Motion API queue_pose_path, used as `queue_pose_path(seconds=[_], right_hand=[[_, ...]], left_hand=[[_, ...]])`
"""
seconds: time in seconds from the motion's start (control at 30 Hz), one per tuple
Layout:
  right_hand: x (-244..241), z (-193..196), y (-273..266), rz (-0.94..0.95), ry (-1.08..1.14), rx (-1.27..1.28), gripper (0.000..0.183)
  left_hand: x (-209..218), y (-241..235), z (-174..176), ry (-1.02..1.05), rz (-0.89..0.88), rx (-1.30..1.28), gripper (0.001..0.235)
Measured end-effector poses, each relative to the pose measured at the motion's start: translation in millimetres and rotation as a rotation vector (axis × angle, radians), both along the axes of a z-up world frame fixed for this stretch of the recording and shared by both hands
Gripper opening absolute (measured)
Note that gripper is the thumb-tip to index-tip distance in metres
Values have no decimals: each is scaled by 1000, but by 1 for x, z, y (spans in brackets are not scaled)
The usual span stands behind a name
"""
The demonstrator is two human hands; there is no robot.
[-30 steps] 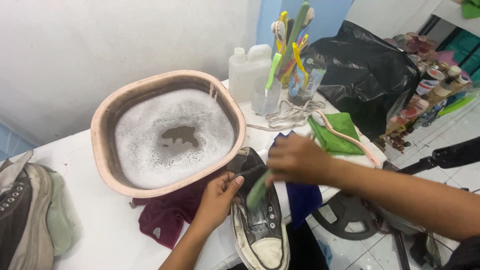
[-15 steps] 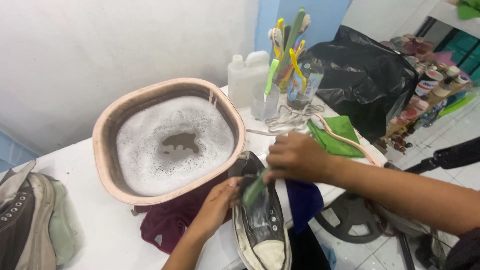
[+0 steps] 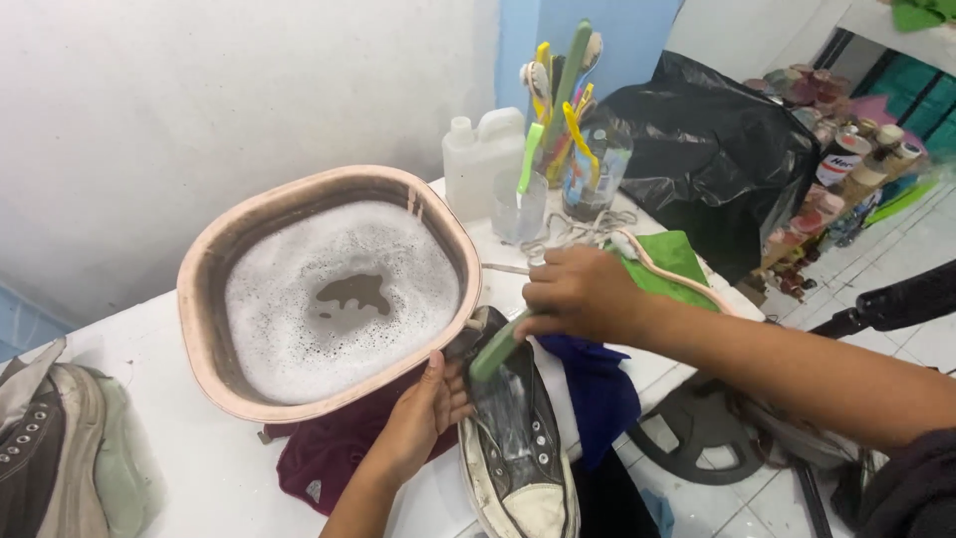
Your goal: The person scrubs a black canvas sneaker with a green brush, repeatedly dipping the brush into a basin of soapy water. They clean the upper, toe, and sole areas of the shoe while holding it on a white table next to cleaning supplies.
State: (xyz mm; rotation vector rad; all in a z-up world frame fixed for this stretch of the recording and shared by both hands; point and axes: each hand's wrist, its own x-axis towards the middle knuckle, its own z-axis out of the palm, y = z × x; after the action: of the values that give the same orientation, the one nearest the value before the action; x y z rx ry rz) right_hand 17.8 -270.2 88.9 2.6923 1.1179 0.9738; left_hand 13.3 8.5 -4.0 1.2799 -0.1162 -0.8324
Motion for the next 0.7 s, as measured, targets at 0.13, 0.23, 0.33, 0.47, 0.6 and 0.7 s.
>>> queue_pose_path(seconds=[0.13,0.23,0.33,0.47,0.6,0.7], right_hand=[[-14,-4,13,155,88,-37,55],[-8,-3,7,-48,-4,38,55],[-17,-13,11,77,169,6,54],[-14,-26,-7,-80,208,82,49],[-53,-41,9,88,328,-83,56],[-16,-30,-21,-247,312,80,52]], left_hand=[[0,-4,-4,77,-15,-30,96],[2,-1,-1,13,-27,-23,106],[-3,0,9,32,-92,-46,103],[-3,1,9,-39,-128,-23,103],[-3,-5,14,-30,-85,-45,94],[-9,-6,33,-225,-80,122,87]])
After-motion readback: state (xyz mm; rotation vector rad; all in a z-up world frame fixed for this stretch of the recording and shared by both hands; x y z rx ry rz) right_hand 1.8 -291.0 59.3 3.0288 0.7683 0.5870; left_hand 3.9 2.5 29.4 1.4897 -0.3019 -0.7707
